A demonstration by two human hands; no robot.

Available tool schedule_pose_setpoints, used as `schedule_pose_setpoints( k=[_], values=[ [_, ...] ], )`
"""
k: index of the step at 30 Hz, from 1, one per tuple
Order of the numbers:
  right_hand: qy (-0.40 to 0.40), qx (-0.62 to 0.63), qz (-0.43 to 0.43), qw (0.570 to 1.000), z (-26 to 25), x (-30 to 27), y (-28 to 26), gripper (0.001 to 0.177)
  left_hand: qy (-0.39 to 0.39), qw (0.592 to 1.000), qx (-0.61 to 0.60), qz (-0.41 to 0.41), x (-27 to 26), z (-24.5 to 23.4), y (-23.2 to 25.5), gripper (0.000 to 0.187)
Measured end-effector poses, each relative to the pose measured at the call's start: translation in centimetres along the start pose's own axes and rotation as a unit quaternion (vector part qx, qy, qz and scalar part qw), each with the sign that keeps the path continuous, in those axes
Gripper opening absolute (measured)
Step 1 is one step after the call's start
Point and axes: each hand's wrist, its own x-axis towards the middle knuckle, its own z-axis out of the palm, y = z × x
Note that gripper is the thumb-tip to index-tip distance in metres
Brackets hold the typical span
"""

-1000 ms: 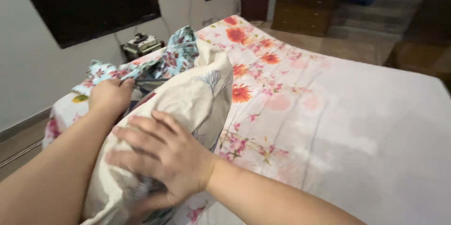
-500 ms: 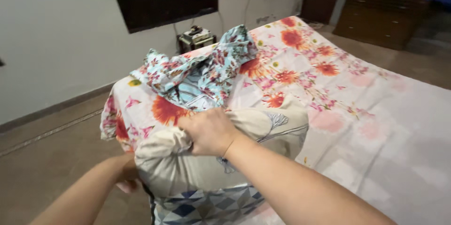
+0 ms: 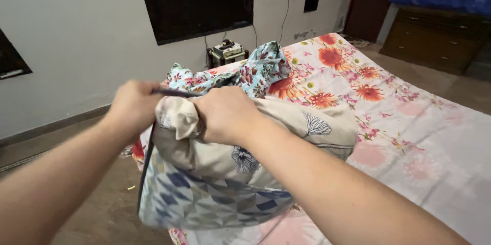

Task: The person inserts a pillow into a geometric-patterned pillowcase on a bed. They align the pillow with the case, push it inside, and adjust the fabric to fit the pillow properly before placing it on a nearby sofa.

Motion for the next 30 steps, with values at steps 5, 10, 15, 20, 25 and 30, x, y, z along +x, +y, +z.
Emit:
schedule_pose_setpoints(
  k=[5, 10, 15, 20, 25, 30],
  values=[
    [-0.005, -0.073, 0.012, 0.997, 2.0, 2.2, -0.7, 0.013, -0.026, 0.994, 0.089, 0.051, 0.6, -2.4, 5.6, 0.025],
    [0.126, -0.062, 0.039, 0.989, 4.0, 2.8, -1.8, 0.017, 0.021, 0.961, 0.22, 0.164, 3.4, -1.5, 2.5, 0.029],
    [0.161, -0.036, 0.095, 0.982, 5.3, 2.6, -4.9, 0.047, 0.037, 0.968, 0.192, 0.155, 6.6, 1.8, -3.2, 0.031],
    [0.066, -0.062, 0.122, 0.988, 7.0, 2.1, -6.5, 0.021, 0.041, 0.995, 0.093, -0.007, 7.2, 3.6, -4.0, 0.03],
    [-0.008, -0.044, 0.114, 0.992, 7.9, 4.1, -3.8, 0.019, 0.061, 0.993, 0.056, 0.088, 5.1, 2.3, -1.0, 0.03],
    [-0.045, -0.02, 0.095, 0.994, 6.7, 6.0, -3.9, 0.03, 0.085, 0.986, 0.082, 0.118, 5.3, 0.9, -2.2, 0.031]
  ],
)
